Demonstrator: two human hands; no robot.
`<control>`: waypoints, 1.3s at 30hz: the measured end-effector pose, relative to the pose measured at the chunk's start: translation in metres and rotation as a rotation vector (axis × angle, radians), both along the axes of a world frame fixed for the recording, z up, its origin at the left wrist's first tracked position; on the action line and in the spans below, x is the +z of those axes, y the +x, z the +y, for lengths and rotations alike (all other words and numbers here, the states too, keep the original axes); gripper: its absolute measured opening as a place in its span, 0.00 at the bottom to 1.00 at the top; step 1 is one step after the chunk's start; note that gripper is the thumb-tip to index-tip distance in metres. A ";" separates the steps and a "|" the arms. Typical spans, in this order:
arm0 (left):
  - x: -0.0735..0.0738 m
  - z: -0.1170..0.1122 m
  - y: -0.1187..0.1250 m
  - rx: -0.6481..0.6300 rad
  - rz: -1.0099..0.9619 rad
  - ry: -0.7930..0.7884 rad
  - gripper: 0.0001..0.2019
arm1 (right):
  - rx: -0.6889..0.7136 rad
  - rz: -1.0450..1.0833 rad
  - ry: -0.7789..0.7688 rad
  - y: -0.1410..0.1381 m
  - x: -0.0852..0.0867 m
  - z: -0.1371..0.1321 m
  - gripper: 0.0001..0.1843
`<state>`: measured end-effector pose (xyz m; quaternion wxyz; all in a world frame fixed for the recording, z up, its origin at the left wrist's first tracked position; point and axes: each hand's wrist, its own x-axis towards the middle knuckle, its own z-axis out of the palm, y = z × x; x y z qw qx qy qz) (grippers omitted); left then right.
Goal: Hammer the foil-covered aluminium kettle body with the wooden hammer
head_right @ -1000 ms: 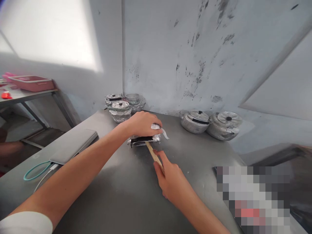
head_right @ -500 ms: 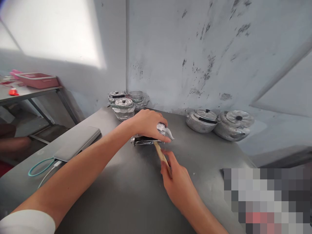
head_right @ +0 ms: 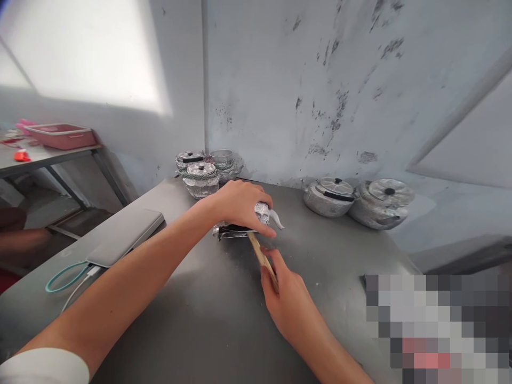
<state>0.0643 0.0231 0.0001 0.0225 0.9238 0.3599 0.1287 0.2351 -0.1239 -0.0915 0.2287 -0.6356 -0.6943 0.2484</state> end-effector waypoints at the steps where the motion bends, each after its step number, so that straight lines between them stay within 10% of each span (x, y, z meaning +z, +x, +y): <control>1: -0.001 0.000 0.000 0.003 -0.006 0.005 0.38 | 0.003 0.000 -0.001 0.000 0.000 0.000 0.17; 39: 0.003 -0.002 0.000 0.020 -0.010 -0.027 0.36 | 0.067 -0.105 0.099 -0.006 0.001 0.000 0.18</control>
